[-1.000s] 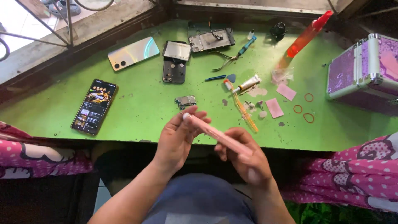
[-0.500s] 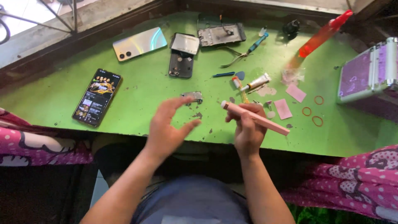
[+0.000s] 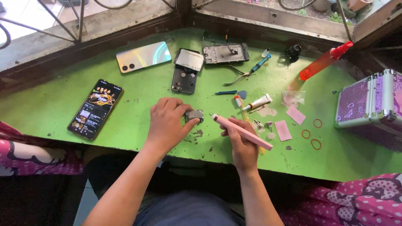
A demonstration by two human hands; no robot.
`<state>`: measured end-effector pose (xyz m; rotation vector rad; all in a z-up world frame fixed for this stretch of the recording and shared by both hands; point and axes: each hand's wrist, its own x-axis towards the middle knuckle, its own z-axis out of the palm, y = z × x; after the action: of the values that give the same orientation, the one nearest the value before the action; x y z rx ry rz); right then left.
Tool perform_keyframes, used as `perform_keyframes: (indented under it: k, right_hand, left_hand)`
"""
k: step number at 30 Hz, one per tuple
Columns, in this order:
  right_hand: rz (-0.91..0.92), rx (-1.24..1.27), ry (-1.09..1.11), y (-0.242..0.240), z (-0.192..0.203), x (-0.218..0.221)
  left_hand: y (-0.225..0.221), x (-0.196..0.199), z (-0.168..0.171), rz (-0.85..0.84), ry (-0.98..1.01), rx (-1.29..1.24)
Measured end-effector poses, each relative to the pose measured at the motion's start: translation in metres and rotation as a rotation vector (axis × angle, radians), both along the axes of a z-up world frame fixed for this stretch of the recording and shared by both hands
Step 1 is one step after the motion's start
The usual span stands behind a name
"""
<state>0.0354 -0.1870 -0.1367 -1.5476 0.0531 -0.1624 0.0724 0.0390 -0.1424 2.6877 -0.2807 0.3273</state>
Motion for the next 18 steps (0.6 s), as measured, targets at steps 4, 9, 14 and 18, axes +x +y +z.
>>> perform_keyframes:
  k: [4, 9, 14, 18]
  right_hand:
    - [0.013, 0.003, -0.026, 0.000, 0.002, 0.004]
    - [-0.017, 0.205, -0.059, -0.003, -0.013, 0.008]
    - [-0.037, 0.343, -0.132, -0.007, -0.026, 0.007]
    - [-0.057, 0.460, -0.192, -0.013, -0.038, 0.002]
  left_hand:
    - [0.002, 0.001, -0.012, 0.004, -0.072, -0.092]
    - [-0.001, -0.005, 0.003, -0.080, 0.089, -0.420]
    - [-0.026, -0.020, 0.044, 0.180, 0.409, -1.054]
    - [-0.049, -0.026, 0.043, 0.268, 0.595, -1.697]
